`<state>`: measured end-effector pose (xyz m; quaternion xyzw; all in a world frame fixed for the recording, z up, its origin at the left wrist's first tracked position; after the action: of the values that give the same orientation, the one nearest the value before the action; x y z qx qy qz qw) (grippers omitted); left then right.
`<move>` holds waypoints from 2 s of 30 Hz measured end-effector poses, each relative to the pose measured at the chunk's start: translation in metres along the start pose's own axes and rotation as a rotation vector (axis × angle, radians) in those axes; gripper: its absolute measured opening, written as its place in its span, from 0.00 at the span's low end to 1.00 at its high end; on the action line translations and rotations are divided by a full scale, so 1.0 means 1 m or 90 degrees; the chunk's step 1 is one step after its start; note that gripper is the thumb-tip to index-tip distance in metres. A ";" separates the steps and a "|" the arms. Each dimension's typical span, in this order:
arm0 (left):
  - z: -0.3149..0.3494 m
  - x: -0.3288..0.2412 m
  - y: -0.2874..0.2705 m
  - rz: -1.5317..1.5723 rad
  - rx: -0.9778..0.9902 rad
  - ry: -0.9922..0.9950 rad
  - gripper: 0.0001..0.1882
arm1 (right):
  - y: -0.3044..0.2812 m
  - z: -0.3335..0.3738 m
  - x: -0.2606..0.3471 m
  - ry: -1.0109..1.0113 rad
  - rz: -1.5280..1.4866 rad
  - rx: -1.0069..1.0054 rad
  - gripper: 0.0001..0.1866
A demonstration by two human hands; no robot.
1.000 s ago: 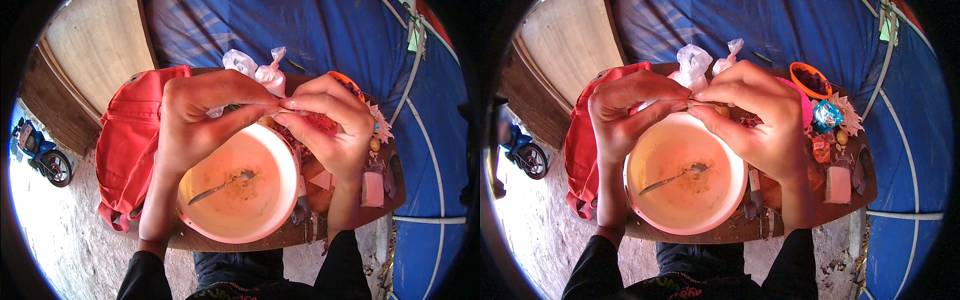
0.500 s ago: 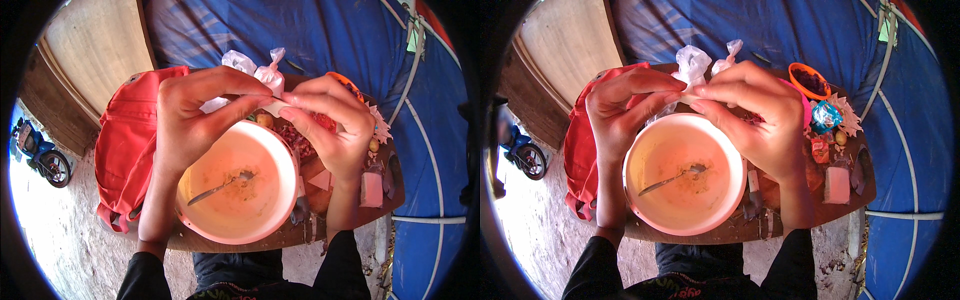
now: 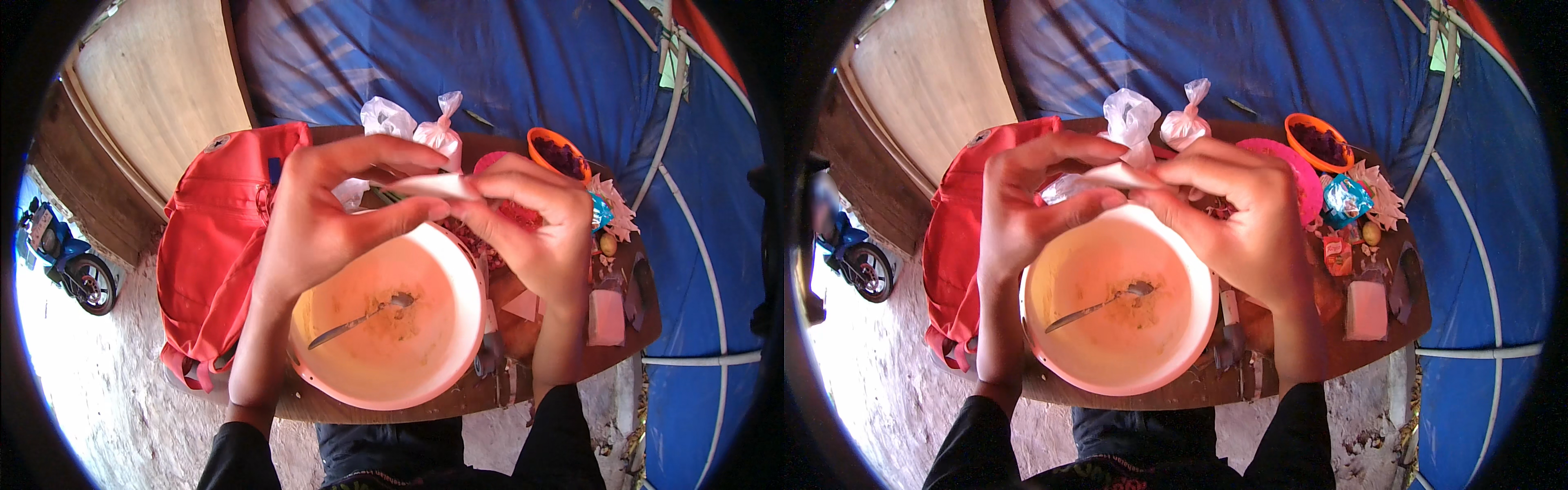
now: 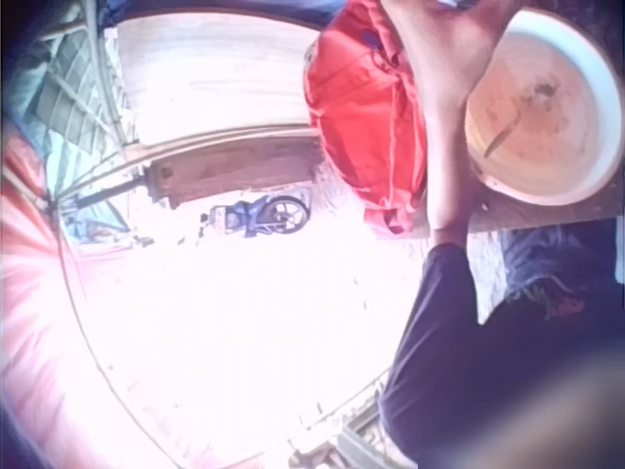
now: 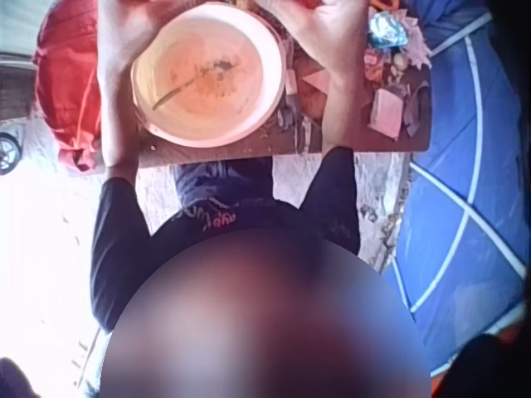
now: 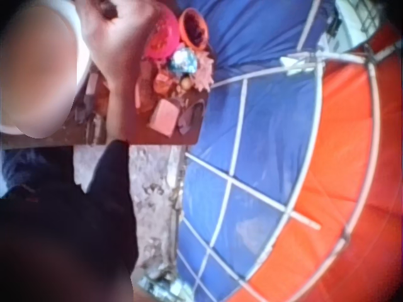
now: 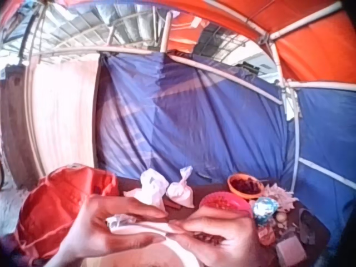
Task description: The person assembles small triangular food packets by scooping a mixture from a bowl with a knife, placing it onto folded paper, and folding the paper into a sealed packet. The person repeats this process multiple times, placing finished packets on the table.
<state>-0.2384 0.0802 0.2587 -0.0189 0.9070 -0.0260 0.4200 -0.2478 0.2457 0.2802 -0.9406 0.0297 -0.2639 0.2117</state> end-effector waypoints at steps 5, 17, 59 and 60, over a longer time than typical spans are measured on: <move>-0.004 0.008 0.000 -0.009 0.036 -0.030 0.09 | 0.001 0.001 -0.005 0.043 -0.012 0.014 0.07; 0.003 0.034 -0.004 0.129 0.020 -0.246 0.17 | -0.004 0.008 -0.026 0.275 -0.158 -0.014 0.06; -0.004 0.036 -0.031 0.148 0.060 -0.152 0.13 | -0.152 0.252 -0.138 0.664 0.369 0.001 0.31; -0.004 0.036 -0.031 0.144 0.053 -0.147 0.13 | -0.153 0.251 -0.138 0.653 0.386 -0.020 0.32</move>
<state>-0.2643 0.0472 0.2358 0.0978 0.8473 -0.0142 0.5219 -0.2474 0.5040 0.0836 -0.6454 0.3992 -0.6121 0.2225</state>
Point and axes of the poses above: each hand's wrist, its own z-axis away from the middle knuckle, its own y-axis out of the palm, x = y × z, the point moved 8 cm from there along -z, towards the middle knuckle, and after that the axes turned 3 degrees about -x, right-handed, at the moved point
